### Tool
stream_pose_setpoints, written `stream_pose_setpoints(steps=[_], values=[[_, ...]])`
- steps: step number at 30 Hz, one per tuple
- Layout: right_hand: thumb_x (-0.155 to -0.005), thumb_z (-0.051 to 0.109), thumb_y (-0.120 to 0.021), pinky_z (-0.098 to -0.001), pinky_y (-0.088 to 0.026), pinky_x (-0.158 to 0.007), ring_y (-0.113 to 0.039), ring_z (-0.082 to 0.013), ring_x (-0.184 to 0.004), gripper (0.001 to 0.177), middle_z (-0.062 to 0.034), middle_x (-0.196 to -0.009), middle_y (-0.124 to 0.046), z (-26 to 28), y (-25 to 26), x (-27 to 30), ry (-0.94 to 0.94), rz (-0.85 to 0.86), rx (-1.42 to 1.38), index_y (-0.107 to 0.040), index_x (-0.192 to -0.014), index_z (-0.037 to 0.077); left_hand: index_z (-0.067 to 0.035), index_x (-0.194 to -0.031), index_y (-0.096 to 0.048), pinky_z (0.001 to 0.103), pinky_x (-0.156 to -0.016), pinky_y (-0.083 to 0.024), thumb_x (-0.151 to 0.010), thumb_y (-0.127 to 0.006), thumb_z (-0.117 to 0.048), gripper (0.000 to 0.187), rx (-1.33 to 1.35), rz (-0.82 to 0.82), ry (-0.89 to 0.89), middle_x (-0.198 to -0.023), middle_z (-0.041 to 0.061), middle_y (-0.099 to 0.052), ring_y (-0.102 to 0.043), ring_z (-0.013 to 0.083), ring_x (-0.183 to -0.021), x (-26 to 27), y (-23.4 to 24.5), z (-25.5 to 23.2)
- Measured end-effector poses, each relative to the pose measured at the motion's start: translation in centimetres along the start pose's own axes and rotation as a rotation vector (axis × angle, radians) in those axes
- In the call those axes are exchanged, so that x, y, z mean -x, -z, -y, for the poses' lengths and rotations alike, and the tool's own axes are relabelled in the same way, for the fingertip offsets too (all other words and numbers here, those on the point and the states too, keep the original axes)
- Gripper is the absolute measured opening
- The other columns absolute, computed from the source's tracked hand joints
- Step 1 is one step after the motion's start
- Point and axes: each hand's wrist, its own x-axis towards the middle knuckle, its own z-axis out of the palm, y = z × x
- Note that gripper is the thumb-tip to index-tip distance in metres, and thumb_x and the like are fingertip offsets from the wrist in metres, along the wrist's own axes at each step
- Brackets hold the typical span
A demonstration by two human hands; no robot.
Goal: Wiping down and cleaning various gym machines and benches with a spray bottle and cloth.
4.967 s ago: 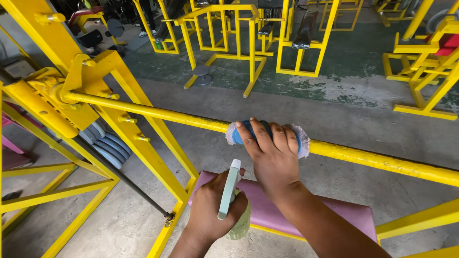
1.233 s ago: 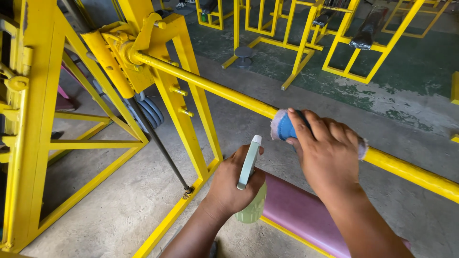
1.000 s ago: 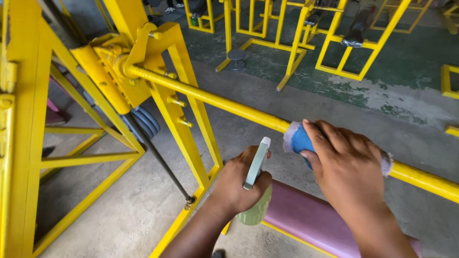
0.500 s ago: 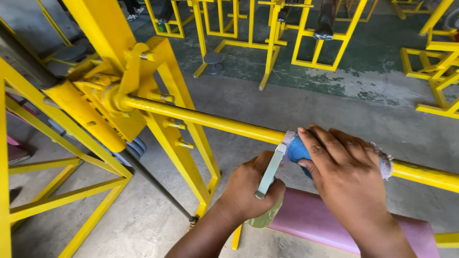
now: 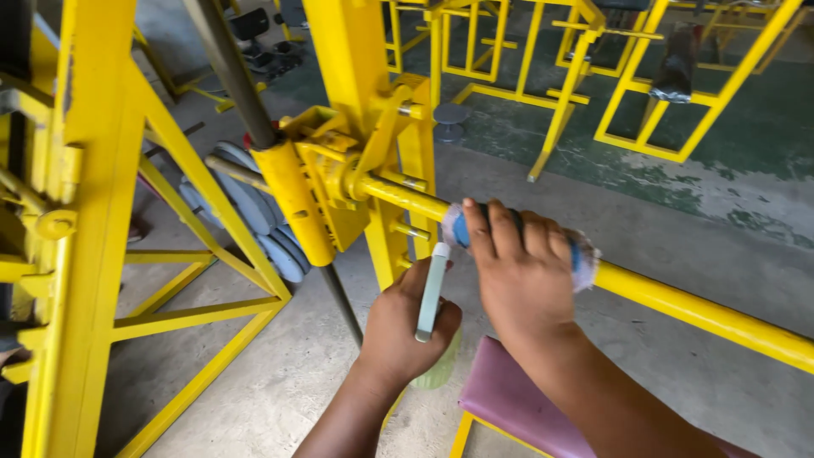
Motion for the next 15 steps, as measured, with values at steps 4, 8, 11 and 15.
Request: stream_pose_setpoints(steps=[4,8,11,15], values=[[-0.09,0.021,-0.059,-0.0471,-0.047,-0.105,-0.064,-0.0329,-0.112,0.05,-0.0089,-0.132,-0.066,3.8,-3.9,-3.2,0.033,-0.034,0.012,-0.066,-0.139,0.014,-0.008,-0.125,-0.063,0.044,-0.076,-0.059,-0.073,-0.069,-0.013,0.052,-0.062,-0.094,-0.009,-0.097,0.018,-0.073,-0.073,0.0382,-0.087,0.2,2.5,1.8],[-0.094,0.022,-0.053,-0.0478,-0.044,-0.111,-0.062,-0.0387,-0.12,0.049,-0.014,-0.14,-0.063,6.8,-7.2,-5.9,0.158,-0.131,-0.068,-0.063,-0.141,0.01,-0.009,-0.123,-0.063,0.045,-0.078,-0.059,-0.073,-0.067,-0.012,0.05,-0.097,-0.136,0.019,-0.097,0.018,-0.073,-0.072,0.0396,-0.09,0.7,4.2,3.0],[-0.093,0.022,-0.055,-0.0472,-0.045,-0.11,-0.062,-0.0378,-0.119,0.05,-0.0138,-0.141,-0.062,7.4,-8.0,-6.7,0.196,-0.145,-0.077,-0.063,-0.141,0.008,-0.01,-0.123,-0.062,0.044,-0.079,-0.059,-0.073,-0.068,-0.014,0.05,-0.103,-0.142,0.077,-0.093,0.017,-0.074,-0.073,0.038,-0.089,0.9,4.9,2.9],[-0.091,0.019,-0.059,-0.0445,-0.049,-0.097,-0.063,-0.0328,-0.103,0.055,-0.0145,-0.141,-0.062,6.5,-7.3,-6.6,0.188,-0.013,-0.253,-0.06,-0.145,0.011,-0.011,-0.122,-0.064,0.046,-0.076,-0.058,-0.074,-0.066,-0.013,0.049,-0.149,-0.154,0.073,-0.101,0.018,-0.073,-0.071,0.0411,-0.09,1.0,4.3,1.7]])
